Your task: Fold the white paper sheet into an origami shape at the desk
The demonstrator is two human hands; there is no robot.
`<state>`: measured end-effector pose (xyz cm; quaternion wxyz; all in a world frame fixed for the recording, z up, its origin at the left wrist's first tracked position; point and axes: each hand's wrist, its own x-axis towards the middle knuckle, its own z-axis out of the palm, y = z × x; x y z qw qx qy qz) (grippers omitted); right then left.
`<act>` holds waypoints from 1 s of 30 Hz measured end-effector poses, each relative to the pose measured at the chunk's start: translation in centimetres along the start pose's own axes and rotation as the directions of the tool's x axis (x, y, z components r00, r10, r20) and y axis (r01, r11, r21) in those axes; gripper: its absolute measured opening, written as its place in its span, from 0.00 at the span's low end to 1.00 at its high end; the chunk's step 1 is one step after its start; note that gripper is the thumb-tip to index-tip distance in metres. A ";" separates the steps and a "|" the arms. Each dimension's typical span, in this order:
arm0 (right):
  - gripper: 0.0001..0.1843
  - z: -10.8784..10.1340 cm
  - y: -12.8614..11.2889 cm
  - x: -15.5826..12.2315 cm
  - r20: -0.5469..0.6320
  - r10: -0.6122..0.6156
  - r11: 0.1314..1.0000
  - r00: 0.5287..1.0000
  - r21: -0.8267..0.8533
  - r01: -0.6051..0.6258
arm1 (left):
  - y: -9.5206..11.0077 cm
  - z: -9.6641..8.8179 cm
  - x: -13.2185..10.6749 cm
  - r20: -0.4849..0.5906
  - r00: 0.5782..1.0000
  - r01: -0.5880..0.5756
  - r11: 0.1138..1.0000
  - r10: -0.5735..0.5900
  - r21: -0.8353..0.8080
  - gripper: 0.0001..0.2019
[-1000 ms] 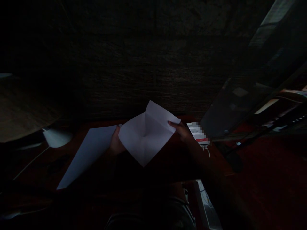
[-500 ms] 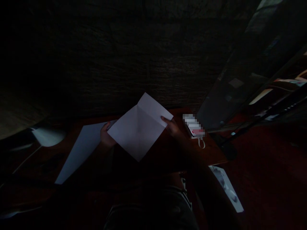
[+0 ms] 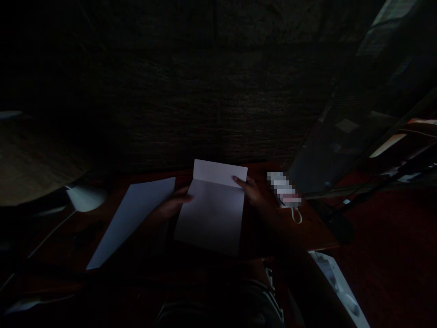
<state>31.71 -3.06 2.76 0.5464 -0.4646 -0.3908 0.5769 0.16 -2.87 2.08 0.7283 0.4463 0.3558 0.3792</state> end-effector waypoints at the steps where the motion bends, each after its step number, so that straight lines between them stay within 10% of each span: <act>1: 0.23 -0.1 0.1 0.2 -0.012 -0.004 1.000 1.000 0.000 0.004 | -0.1 -0.1 0.0 0.009 1.000 0.000 1.000 0.000 0.030 0.35; 30: 0.21 0.6 -0.8 -0.1 0.067 0.062 0.993 0.996 -0.105 -0.055 | -0.8 -0.2 -0.3 -0.080 0.995 0.060 0.995 -0.053 0.082 0.31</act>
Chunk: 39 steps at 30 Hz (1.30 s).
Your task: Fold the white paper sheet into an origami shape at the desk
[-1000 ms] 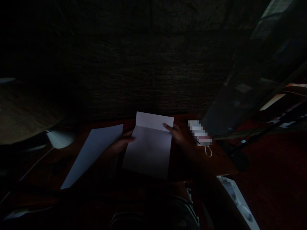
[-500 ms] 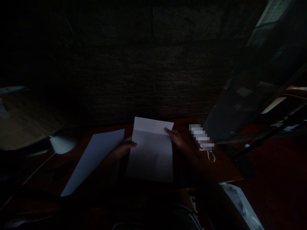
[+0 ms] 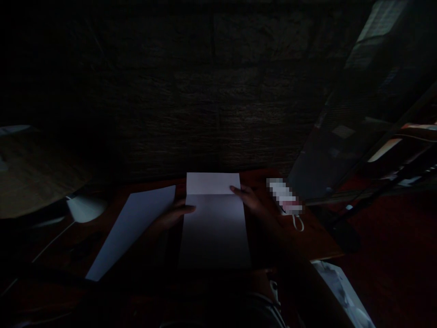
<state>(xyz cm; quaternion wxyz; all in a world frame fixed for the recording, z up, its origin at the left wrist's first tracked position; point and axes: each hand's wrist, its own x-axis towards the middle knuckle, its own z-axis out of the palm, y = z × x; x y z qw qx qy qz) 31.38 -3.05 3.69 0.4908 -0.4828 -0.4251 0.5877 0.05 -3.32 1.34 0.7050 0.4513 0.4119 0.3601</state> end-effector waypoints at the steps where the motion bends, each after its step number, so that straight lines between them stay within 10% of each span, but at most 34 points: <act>1: 0.22 -0.1 0.1 0.0 0.006 0.004 1.000 1.000 0.008 -0.004 | 0.0 0.0 0.1 0.008 1.000 -0.003 1.000 0.003 0.001 0.31; 17: 0.27 0.0 -0.4 -0.4 0.068 -0.060 0.998 0.996 -0.005 0.061 | 0.2 0.3 0.6 0.027 0.998 -0.055 0.994 0.058 -0.099 0.25; 39: 0.24 0.0 -0.6 0.3 0.267 -0.093 0.975 0.959 -0.170 0.142 | 0.4 0.4 1.0 -0.256 0.960 -0.142 0.986 0.114 -0.093 0.31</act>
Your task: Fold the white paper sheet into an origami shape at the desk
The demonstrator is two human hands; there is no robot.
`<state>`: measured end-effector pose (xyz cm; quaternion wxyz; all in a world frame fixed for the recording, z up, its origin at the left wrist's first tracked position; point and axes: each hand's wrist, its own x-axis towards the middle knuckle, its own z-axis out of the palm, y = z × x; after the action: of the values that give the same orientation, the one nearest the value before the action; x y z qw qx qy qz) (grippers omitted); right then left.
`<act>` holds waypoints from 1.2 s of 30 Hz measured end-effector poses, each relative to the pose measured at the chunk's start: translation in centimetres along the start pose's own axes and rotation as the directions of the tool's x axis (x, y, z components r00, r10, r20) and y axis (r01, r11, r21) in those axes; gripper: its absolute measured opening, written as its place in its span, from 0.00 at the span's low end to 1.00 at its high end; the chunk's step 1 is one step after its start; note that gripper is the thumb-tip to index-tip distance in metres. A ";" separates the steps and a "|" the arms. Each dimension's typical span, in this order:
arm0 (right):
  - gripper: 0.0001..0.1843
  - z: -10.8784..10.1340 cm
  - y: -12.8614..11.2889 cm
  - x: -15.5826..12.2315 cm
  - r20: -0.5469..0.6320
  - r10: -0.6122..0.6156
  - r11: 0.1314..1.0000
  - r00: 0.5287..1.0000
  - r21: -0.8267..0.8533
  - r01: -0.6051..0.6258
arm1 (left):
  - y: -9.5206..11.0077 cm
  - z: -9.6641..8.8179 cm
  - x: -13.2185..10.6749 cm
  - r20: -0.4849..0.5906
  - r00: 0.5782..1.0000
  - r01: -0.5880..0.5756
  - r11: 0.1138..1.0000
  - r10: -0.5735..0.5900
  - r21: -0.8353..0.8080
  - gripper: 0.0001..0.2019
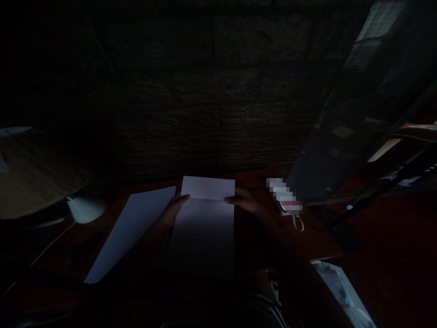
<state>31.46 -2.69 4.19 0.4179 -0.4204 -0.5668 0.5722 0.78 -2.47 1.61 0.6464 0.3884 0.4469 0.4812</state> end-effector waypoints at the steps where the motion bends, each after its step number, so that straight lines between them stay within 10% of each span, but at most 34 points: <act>1: 0.24 0.0 0.1 0.1 -0.003 0.005 1.000 1.000 -0.003 -0.005 | 0.0 0.1 -0.1 0.007 1.000 -0.008 1.000 0.008 0.011 0.31; 16: 0.11 -0.7 1.9 0.7 -0.188 -0.072 0.997 0.979 0.013 0.076 | 0.3 0.1 0.1 0.029 0.976 -0.216 0.950 0.215 0.227 0.08; 26: 0.13 -0.3 1.3 0.8 -0.232 -0.104 0.994 0.967 -0.058 0.093 | 0.0 0.5 0.2 0.081 0.964 -0.264 0.929 0.252 0.260 0.14; 31: 0.13 -0.8 1.8 1.1 -0.224 -0.228 0.937 0.948 -0.315 0.151 | -0.3 0.1 0.2 0.144 0.909 -0.399 0.717 0.391 0.572 0.09; 36: 0.10 -0.9 2.1 0.9 -0.137 -0.248 0.709 0.959 -0.700 0.083 | -0.6 1.4 -1.5 0.388 0.730 -0.553 0.152 0.563 0.819 0.21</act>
<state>32.06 -1.56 2.03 0.3422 -0.5530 -0.7238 0.2307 2.07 -4.17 1.77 0.1032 0.8043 0.4578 0.3645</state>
